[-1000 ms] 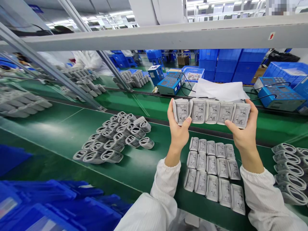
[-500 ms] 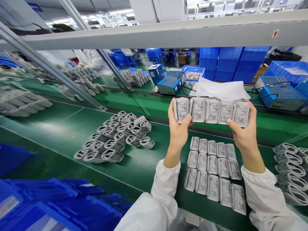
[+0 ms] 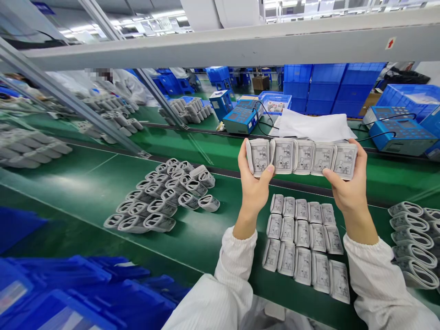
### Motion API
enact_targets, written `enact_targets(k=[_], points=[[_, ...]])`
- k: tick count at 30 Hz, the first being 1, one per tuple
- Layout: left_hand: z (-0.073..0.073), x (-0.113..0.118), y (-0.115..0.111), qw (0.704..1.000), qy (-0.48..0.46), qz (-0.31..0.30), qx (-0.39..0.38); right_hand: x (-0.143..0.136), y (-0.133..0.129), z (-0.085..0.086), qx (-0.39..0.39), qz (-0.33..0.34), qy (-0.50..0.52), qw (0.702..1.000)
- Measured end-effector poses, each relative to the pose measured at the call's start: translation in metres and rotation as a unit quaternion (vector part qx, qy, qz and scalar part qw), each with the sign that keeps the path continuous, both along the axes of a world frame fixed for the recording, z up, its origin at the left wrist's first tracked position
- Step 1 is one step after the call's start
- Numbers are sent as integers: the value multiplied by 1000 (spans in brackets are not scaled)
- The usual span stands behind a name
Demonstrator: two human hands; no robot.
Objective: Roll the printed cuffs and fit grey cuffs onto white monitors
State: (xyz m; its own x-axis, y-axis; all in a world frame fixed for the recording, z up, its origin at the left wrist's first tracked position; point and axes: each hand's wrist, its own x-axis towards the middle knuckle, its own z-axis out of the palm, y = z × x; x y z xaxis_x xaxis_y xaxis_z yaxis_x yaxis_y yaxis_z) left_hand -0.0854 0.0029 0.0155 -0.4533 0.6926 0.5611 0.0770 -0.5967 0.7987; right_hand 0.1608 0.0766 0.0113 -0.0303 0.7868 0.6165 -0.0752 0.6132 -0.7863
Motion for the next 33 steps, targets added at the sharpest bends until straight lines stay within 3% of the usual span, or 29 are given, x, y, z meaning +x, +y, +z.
enact_targets(k=[10,16,26,33], points=[[-4,-4,3,998,33,32,37,0,1,-1,13,-4,-6,1000],[3,0,4,999,-22,-35,21,-2,-7,4,6,0,4,1000],[13,-1,-3,989,-113,-97,-19,-5,-9,4,2,9,-1,1000],[13,-8,-5,975,-142,-169,-27,-11,-15,13,-95,81,71,990]])
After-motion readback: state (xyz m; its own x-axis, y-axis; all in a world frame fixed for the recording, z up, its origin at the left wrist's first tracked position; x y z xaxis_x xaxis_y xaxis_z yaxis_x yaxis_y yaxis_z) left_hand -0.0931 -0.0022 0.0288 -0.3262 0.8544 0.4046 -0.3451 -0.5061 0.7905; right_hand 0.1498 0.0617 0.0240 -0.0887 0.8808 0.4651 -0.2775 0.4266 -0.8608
